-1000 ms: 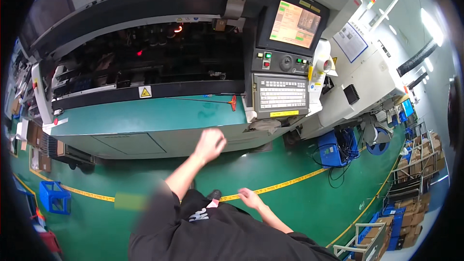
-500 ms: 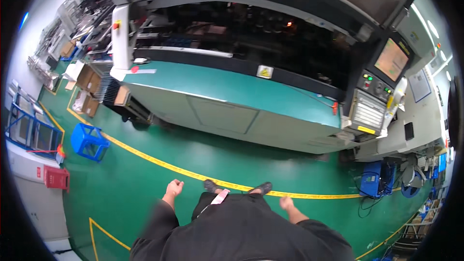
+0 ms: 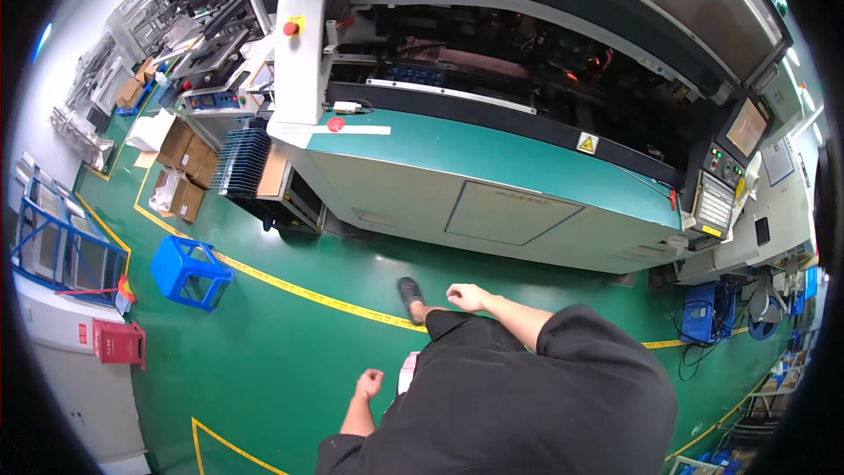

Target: Operating a surface-mount technology (SMT) machine interface and inspecting/sorting printed circuit boards at a workstation.

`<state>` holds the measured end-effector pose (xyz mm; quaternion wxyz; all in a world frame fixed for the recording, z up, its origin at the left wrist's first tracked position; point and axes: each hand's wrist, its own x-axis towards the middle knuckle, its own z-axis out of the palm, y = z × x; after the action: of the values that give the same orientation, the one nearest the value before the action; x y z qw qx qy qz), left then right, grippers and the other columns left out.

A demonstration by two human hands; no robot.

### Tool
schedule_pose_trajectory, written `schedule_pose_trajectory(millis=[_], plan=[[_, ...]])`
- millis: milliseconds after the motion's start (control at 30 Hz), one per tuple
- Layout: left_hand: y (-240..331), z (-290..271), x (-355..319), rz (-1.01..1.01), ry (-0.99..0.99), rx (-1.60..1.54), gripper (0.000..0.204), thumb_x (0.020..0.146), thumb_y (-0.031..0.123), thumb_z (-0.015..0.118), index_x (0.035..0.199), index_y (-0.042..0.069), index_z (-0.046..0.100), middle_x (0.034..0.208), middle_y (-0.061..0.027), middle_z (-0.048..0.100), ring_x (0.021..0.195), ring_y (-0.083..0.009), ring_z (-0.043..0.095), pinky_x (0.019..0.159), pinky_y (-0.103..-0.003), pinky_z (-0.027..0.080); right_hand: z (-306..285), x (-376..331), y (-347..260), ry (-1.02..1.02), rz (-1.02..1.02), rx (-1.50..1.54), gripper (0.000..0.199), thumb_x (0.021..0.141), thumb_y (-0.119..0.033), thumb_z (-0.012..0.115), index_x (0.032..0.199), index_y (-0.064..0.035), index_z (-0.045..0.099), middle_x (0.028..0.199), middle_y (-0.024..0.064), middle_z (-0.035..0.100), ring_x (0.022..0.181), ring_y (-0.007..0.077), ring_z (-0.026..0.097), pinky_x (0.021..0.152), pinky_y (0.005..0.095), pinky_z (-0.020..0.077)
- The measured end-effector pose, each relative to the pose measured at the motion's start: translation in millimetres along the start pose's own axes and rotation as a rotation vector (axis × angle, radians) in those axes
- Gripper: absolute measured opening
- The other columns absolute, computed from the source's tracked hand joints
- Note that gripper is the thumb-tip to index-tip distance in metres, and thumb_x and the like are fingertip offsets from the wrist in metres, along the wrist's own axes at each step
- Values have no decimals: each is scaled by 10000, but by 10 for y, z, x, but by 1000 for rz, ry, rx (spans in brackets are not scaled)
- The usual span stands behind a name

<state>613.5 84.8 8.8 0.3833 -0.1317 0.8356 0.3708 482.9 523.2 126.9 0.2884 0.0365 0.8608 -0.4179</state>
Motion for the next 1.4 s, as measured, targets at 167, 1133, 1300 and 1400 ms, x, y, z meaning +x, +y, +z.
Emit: schedule_pose_trajectory(millis=[167,1133,1300,1400], plan=[[-471,-774,-183,-61,47,-75,272,903,297,647,1012,52,692,936,-93,727,843,-194,675,787,-328,528,464,1214,57,-142,182,-273,378,881,-374,594,1105,-83,684,1087,165,698,1010,312,669,902,406,522],[-2625,-8681,3284,-144,244,75,295,882,325,609,1004,71,693,970,-153,719,946,-301,687,877,-385,528,3235,6209,-5649,-49,199,-69,334,908,-346,596,1086,-79,686,1021,180,709,970,314,685,870,397,531],[-2337,-9775,4877,-51,-4,310,312,859,330,626,1086,124,686,1133,-147,685,1080,-300,641,942,-426,497,3457,7379,-6859,-94,107,113,289,936,-295,604,1107,-71,667,989,138,719,930,243,691,838,368,539],[-1997,-10253,5630,-67,-109,559,367,843,320,645,1171,155,648,1316,-118,581,1225,-292,536,1030,-467,415,3579,8074,-7307,-85,22,194,254,980,-245,566,1123,-50,645,953,65,709,863,161,672,812,318,535]])
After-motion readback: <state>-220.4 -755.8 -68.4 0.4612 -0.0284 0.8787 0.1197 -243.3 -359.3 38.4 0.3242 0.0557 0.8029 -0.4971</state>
